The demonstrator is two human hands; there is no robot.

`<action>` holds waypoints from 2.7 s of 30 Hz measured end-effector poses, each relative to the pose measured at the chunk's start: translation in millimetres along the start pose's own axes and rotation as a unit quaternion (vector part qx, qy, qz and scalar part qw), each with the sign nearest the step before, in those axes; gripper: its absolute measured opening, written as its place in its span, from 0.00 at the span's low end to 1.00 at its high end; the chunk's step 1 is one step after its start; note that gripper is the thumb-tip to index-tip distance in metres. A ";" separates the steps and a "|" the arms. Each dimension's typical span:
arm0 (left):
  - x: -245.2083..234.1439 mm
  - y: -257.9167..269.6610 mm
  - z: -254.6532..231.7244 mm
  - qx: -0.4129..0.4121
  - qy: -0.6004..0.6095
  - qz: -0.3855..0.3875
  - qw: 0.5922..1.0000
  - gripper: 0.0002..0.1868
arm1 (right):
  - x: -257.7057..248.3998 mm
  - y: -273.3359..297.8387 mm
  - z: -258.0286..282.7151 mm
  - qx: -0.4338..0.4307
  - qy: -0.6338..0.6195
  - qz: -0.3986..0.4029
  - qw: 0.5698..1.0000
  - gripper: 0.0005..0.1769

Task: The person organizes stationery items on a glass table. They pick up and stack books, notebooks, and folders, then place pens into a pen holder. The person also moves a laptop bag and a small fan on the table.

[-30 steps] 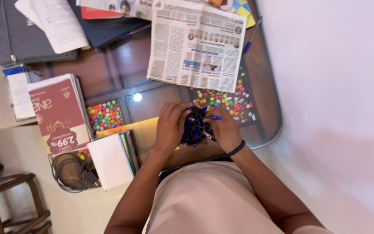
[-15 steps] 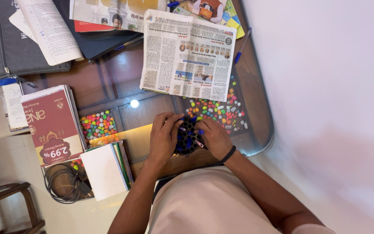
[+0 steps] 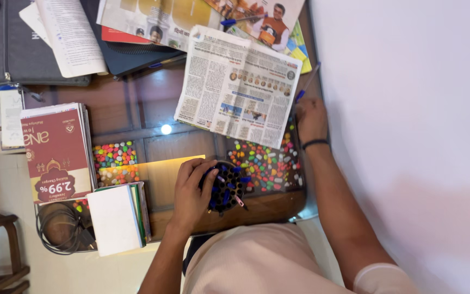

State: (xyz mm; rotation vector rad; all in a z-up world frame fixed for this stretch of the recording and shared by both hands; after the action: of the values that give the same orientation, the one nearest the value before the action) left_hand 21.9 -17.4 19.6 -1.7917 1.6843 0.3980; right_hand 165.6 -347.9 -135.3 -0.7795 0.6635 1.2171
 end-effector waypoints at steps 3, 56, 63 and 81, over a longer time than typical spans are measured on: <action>-5.0 -15.9 -14.0 0.025 -0.004 -0.011 1.000 0.10 | 16.2 -38.2 -17.2 -0.029 0.108 -0.038 0.993 0.28; -42.5 -10.5 -2.0 0.126 0.075 0.017 0.989 0.17 | -68.4 185.0 180.8 -0.070 -0.315 -0.031 0.946 0.23; -21.5 -1.8 9.7 0.149 0.021 0.069 0.986 0.17 | -57.5 180.7 193.3 -0.132 -0.256 -0.036 0.957 0.24; 29.4 50.1 115.2 -0.332 0.263 0.279 0.862 0.42 | -23.3 228.3 106.5 0.286 -0.450 0.168 0.829 0.43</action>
State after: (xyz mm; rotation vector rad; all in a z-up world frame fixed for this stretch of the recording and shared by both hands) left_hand 0.6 33.6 -97.1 -1.9458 2.7261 0.8888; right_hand -58.2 -238.0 -92.8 0.4544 0.3241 1.4196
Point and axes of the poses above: each hand's wrist, its own y-axis away from the middle knuckle, its own x-axis out of the palm, z = x × y, the point moved 3 cm from there along -y, towards the middle knuckle, and after that the axes turned 4 degrees about x, right-handed, at the moved point
